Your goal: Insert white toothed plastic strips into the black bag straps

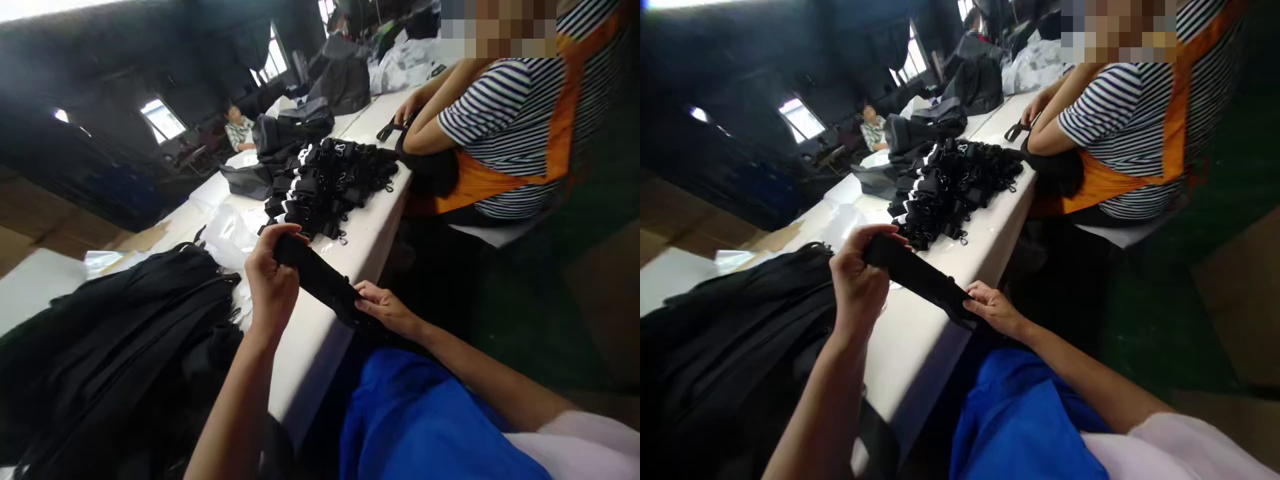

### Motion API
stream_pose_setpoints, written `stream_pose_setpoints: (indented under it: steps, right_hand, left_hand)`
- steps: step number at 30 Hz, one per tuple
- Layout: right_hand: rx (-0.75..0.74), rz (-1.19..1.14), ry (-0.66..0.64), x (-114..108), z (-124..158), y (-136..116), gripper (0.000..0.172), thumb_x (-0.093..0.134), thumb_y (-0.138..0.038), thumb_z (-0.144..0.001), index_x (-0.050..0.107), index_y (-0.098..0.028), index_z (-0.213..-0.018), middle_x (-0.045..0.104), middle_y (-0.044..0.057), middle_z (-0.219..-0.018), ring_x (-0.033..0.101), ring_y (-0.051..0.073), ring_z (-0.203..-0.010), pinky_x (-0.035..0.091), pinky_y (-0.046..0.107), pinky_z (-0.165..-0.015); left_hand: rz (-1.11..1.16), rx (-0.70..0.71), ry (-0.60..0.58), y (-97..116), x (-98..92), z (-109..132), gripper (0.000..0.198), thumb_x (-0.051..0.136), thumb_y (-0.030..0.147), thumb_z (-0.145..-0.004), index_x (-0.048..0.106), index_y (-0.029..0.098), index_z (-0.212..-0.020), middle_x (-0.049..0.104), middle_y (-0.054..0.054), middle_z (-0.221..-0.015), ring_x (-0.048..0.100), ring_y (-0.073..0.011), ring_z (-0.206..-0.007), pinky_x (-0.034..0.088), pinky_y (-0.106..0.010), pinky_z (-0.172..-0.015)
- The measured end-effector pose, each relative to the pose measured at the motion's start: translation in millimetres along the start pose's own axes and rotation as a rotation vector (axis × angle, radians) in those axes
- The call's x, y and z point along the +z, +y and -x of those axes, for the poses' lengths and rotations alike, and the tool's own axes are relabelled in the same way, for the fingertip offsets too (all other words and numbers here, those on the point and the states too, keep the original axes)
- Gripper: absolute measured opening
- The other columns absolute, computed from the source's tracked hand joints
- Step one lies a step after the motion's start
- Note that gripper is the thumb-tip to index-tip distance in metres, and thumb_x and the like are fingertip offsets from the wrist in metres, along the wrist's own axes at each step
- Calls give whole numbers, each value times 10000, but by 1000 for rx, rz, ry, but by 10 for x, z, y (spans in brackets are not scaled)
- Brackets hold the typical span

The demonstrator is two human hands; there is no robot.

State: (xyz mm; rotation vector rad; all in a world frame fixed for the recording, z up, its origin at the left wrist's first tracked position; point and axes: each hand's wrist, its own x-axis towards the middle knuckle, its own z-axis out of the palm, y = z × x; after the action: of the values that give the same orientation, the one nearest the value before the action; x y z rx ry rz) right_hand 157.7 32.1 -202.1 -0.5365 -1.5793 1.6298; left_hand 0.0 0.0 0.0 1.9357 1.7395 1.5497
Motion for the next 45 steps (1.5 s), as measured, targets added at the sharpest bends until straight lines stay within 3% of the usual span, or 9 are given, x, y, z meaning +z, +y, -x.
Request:
stream_pose_setpoints:
  steps: [4,11,17,21,24,30,36,40,45]
  right_hand:
    - [-93,-12,-28,8,78,-126,337,641,-479,-889,716,-156,-833,401,118,-1445,408,284,-1329,289,445,-1144]
    - [-144,-130,-125,-118,159,-481,238,649,-419,-902,754,-206,-920,326,66,-1554,246,296,-1453,132,467,-1201]
    - [-158,-17,-127,29,36,-550,253,668,-388,-893,721,-153,-817,285,72,-1564,313,282,-1415,177,404,-1190]
    - [-133,-14,-85,157,-76,-485,305,676,-436,-875,719,-135,-905,525,112,-1324,516,256,-1201,365,359,-1059]
    - [-103,-88,-153,98,-113,-432,353,644,-471,-889,718,-127,-924,622,69,-1002,590,212,-974,452,315,-887]
    - [178,-383,-387,-151,-5,-392,371,703,-462,-848,702,-92,-857,649,48,-802,611,146,-720,481,251,-691]
    - [290,-769,-647,-9,57,-262,406,705,-484,-837,675,-81,-875,710,128,-870,688,176,-686,534,251,-640]
    - [284,-784,-581,86,36,-236,409,706,-473,-838,679,-76,-934,710,135,-932,678,141,-627,509,191,-546]
    - [315,-653,-468,43,9,-266,381,648,-442,-892,662,-72,-982,701,102,-767,655,138,-575,471,169,-474]
  left_hand:
    - [-60,69,7,182,58,-120,492,389,-8,-606,654,188,-971,684,10,-818,662,-147,-746,505,-234,-669]
    - [-243,278,107,499,52,-238,479,400,-49,-652,646,204,-975,674,23,-859,646,-132,-820,491,-230,-777]
    - [-46,190,65,696,173,-214,460,393,-42,-667,642,185,-980,654,24,-784,660,-121,-702,519,-207,-655]
    - [12,134,38,741,178,-196,449,414,-32,-652,659,184,-960,649,19,-773,655,-120,-670,530,-194,-600]
    - [45,84,40,601,52,-255,445,443,-14,-635,673,182,-961,657,10,-781,663,-135,-676,558,-212,-600]
    - [324,-180,64,19,-263,-415,314,642,65,-651,677,156,-949,687,-29,-788,680,-174,-665,606,-286,-628]
    - [698,-503,269,-242,-295,-503,120,713,55,-696,675,137,-774,690,-26,-758,661,-95,-702,588,-202,-764]
    - [586,-406,315,-355,-336,-472,65,709,165,-763,648,172,-785,669,0,-733,622,-102,-631,576,-241,-676]
    - [-318,78,410,-564,-552,-351,96,649,211,-815,673,183,-904,657,-18,-790,617,-173,-760,496,-325,-804]
